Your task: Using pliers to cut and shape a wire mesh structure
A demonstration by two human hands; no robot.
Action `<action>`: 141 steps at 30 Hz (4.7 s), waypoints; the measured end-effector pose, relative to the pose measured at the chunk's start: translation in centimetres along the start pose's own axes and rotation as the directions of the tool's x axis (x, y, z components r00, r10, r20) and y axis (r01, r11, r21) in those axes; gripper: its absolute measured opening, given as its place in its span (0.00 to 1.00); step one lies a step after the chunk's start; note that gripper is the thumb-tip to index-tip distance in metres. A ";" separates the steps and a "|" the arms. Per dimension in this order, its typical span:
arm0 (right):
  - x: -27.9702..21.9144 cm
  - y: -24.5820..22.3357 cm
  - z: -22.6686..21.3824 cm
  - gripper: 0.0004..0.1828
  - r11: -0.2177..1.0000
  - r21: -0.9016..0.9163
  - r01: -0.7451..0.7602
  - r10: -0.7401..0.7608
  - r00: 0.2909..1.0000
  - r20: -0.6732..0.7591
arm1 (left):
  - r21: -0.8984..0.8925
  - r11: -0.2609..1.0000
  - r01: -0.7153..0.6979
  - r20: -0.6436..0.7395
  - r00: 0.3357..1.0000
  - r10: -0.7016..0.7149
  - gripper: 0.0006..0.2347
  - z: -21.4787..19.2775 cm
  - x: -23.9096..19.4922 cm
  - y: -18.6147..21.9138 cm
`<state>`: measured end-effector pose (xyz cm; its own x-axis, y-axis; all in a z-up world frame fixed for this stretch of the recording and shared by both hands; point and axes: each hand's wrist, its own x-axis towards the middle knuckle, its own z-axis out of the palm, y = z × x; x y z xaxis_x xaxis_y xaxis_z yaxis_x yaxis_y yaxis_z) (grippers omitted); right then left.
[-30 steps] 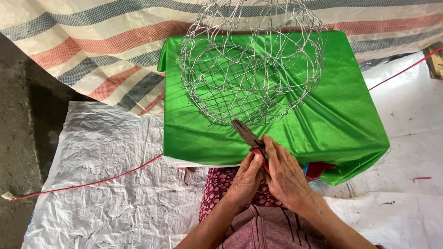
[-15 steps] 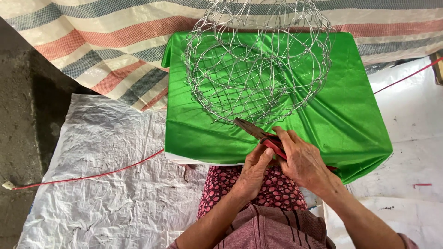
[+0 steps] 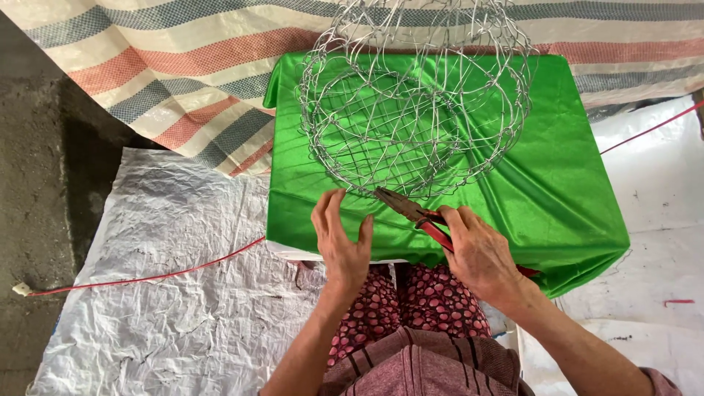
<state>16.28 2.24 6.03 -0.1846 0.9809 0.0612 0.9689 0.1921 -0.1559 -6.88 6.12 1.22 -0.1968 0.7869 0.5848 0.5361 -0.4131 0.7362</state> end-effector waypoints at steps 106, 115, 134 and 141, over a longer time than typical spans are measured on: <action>-8.5 -7.5 -3.6 0.13 0.482 0.876 -0.030 -0.262 0.949 0.177 | -0.645 0.325 0.691 0.530 0.712 -0.461 0.08 -7.3 -8.2 8.7; -7.9 -8.4 -3.1 0.24 0.391 0.919 -0.042 -0.273 0.949 0.159 | -0.657 0.241 0.715 0.573 0.680 -0.457 0.09 -7.2 -9.8 8.0; -2.5 -10.6 -4.1 0.09 0.056 0.955 -0.290 0.077 0.955 0.285 | -0.549 0.432 0.716 0.573 0.698 -0.430 0.11 -10.1 -0.6 10.4; -0.5 -10.3 -5.0 0.08 -0.394 0.814 -0.426 0.015 0.883 0.469 | -0.656 0.297 0.694 0.586 0.716 -0.380 0.13 -9.0 2.1 10.6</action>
<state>7.20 -0.35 12.52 -0.2255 0.8834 -0.4108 -0.4374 -0.4685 -0.7676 -8.97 -0.69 13.32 0.1358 0.9889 -0.0609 -0.5154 0.1230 0.8481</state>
